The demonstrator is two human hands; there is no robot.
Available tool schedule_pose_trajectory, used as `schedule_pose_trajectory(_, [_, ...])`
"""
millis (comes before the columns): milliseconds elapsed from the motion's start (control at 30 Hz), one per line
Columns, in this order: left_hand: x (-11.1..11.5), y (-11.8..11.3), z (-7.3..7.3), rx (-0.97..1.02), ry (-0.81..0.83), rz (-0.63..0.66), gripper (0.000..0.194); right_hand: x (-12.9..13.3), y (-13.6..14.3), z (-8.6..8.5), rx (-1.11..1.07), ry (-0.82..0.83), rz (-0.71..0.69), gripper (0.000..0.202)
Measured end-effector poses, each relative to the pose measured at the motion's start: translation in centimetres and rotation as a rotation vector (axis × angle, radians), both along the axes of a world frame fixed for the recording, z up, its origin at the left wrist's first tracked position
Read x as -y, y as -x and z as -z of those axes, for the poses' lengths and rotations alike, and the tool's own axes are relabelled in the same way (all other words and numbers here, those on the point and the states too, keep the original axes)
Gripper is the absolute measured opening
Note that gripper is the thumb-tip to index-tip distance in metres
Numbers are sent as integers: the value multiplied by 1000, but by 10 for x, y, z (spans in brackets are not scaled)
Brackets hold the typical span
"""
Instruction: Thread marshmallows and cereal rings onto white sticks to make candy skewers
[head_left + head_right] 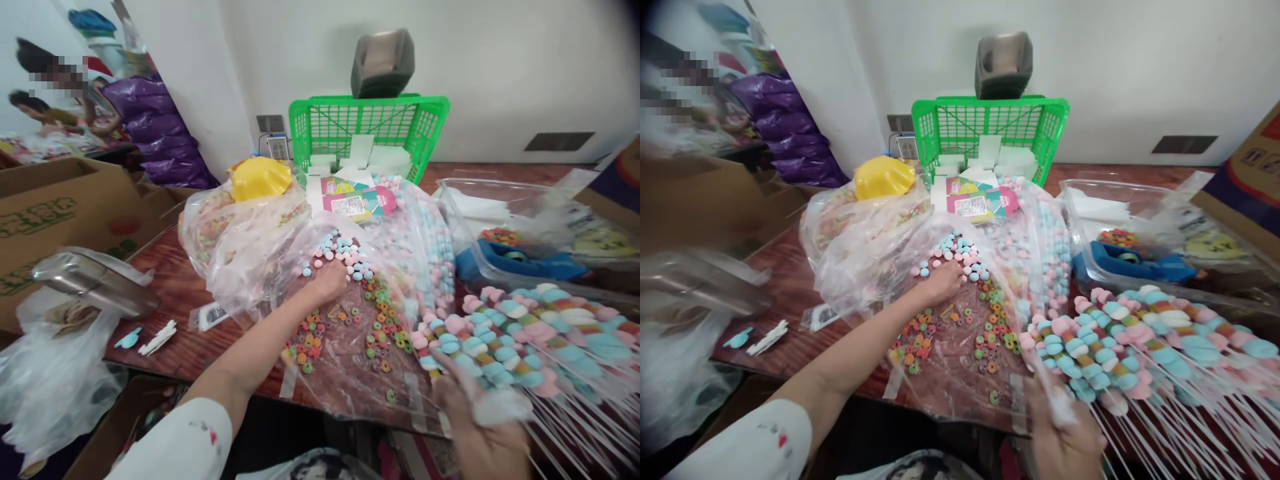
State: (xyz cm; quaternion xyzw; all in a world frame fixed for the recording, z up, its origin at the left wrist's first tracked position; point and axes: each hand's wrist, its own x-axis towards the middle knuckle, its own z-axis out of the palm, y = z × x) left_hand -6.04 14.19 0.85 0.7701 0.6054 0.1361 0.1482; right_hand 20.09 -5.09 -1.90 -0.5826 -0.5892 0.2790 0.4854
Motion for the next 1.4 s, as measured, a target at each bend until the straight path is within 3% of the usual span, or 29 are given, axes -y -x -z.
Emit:
schedule_pose_trajectory(67, [-2,-1,6,-10,-13,6,18,-13,32,4,-56,61,-120,37])
schedule_pose_trajectory(167, [-7,9,4,-3,-52,1,23,-28,59,17,-116,32,-123,38])
schedule_pose_trajectory(367, [-26,11,3,-11,-60,-25,21,-37,57,42,-18,-125,-222,36])
schedule_pose_trajectory(500, [-21,3,7,34,-91,-38,17,-36,54,34,35,-59,-239,50])
schedule_pose_trajectory(600, [-7,4,1,86,-117,-37,19,-37,51,28,54,-34,-260,51])
schedule_pose_trajectory(667, [9,4,-6,296,-82,-63,19,-38,49,26,32,-70,-262,42])
schedule_pose_trajectory(800, [54,-3,-24,1188,267,-153,28,-36,46,17,8,-124,-194,31])
schedule_pose_trajectory(900, [86,-15,-33,1549,429,-155,27,-33,47,5,82,-124,-197,32])
schedule_pose_trajectory(1033, [110,-27,-37,1719,507,-133,24,-26,47,-12,200,-94,-207,35])
schedule_pose_trajectory(1167, [118,-30,-38,1739,548,-115,24,-19,44,-23,267,-103,-207,36])
schedule_pose_trajectory(1400, [127,-31,-25,1837,604,-119,23,-4,46,-15,166,-110,-159,30])
